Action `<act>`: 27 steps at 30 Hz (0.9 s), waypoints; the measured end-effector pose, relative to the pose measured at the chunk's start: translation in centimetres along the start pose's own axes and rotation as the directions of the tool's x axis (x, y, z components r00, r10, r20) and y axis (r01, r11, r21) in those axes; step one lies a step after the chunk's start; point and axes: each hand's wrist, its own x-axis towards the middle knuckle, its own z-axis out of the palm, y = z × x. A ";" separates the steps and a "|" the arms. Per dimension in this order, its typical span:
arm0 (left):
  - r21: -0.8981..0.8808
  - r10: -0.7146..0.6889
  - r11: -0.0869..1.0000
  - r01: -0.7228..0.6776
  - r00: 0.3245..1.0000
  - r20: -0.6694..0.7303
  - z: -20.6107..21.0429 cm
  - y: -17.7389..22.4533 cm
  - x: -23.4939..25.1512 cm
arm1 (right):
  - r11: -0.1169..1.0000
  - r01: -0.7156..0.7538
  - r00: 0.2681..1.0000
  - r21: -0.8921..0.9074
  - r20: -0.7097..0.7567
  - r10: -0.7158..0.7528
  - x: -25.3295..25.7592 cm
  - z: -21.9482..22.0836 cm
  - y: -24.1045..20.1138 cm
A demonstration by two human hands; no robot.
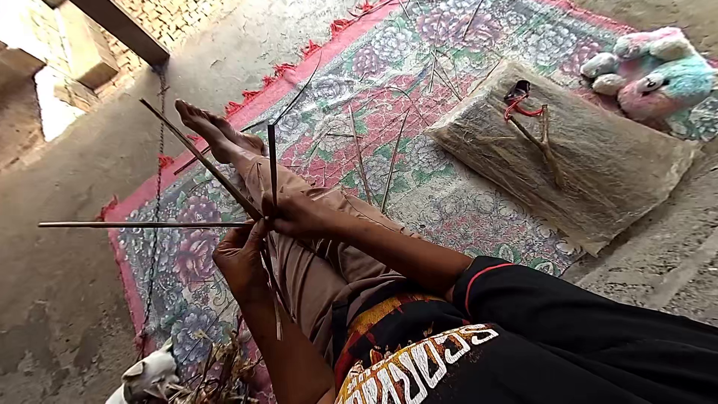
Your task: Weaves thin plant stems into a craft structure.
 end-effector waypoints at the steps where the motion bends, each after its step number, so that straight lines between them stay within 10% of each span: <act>1: 0.006 -0.001 1.000 0.001 1.000 -0.020 0.1 0.2 -0.1 | 0.999 -0.023 1.000 0.030 0.012 0.023 0.0 -0.1 -0.2; 15: -0.008 -0.029 1.000 0.030 0.997 0.067 0.0 0.4 -0.5 | 0.943 0.107 0.992 0.315 0.033 -0.124 0.0 -0.5 2.3; 27: -0.180 0.218 0.965 -0.190 0.964 0.153 0.0 -1.0 -0.1 | 0.722 -0.164 0.966 0.672 -0.039 0.256 -0.2 -1.2 0.6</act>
